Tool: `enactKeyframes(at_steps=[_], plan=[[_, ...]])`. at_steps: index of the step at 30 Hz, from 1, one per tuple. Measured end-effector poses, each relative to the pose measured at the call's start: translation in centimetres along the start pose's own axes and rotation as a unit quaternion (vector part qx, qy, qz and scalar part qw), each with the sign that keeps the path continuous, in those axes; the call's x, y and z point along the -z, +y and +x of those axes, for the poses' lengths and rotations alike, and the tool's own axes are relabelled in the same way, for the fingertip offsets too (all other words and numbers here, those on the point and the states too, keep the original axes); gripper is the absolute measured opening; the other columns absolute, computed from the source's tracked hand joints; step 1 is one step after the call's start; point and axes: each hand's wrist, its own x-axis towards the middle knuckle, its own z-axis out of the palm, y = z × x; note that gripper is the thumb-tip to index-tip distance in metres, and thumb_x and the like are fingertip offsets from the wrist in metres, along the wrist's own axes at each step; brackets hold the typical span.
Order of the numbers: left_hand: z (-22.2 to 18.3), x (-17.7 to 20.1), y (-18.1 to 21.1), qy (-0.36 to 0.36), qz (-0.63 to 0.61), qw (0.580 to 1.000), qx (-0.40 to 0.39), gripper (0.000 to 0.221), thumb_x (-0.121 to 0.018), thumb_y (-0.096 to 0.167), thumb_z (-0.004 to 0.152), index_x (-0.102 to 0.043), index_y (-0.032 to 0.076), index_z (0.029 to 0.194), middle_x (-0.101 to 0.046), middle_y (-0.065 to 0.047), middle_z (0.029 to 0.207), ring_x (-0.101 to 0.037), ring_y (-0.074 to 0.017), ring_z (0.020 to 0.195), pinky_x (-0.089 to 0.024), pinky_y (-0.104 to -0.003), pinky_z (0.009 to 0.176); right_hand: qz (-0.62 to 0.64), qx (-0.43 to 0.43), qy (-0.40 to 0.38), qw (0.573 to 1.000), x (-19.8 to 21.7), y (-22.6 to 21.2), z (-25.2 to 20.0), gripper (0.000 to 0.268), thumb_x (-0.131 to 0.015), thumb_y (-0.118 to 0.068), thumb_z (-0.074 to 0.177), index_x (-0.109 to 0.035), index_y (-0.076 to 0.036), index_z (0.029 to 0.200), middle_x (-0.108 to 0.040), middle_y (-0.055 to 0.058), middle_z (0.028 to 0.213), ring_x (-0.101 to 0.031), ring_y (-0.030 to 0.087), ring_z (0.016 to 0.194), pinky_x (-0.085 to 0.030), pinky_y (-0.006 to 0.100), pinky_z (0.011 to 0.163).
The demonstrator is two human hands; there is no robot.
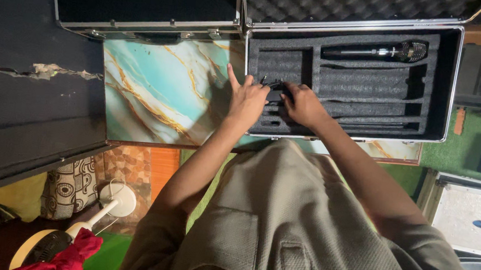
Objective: The person places a wireless microphone into a padded carrying case and then places a power adapter into a different compartment in the same case.
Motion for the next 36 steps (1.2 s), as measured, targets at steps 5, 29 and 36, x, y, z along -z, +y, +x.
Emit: enactKeyframes(at_steps=[5,29,36], plan=[[-0.2,0.0,0.3,0.006,0.009,1.000,-0.002,0.016,-0.078,0.025,0.082,-0.079,0.014,0.093,-0.074,-0.004,0.085,-0.062,-0.0306,0.109,0.001,-0.080,0.114,0.023,-0.029,-0.028,0.999,0.0,0.0,0.1,0.042,-0.067,-0.017,0.096,-0.063,0.008,0.130,-0.068,0.033,0.112,-0.068,0.046,0.103,-0.055,0.047,0.093],[-1.5,2.1,3.8,0.061,-0.043,0.995,0.061,0.052,-0.072,0.024,0.090,-0.059,0.010,0.139,-0.069,-0.007,0.124,-0.058,-0.0306,0.124,0.001,-0.078,0.116,0.075,0.030,0.015,0.997,4.0,-1.6,-1.0,0.044,-0.071,-0.015,0.095,-0.060,0.005,0.133,-0.061,0.028,0.134,-0.058,0.046,0.124,-0.048,0.046,0.106],[-1.4,8.8,8.6,0.184,-0.204,0.960,0.054,0.056,-0.075,0.029,0.094,-0.056,0.011,0.144,-0.058,-0.010,0.147,-0.050,-0.0335,0.137,-0.026,-0.056,0.119,0.075,0.075,0.075,0.991,12.9,-5.2,-3.5,0.044,-0.071,-0.015,0.097,-0.062,0.000,0.137,-0.061,0.025,0.141,-0.057,0.042,0.133,-0.045,0.047,0.112]])
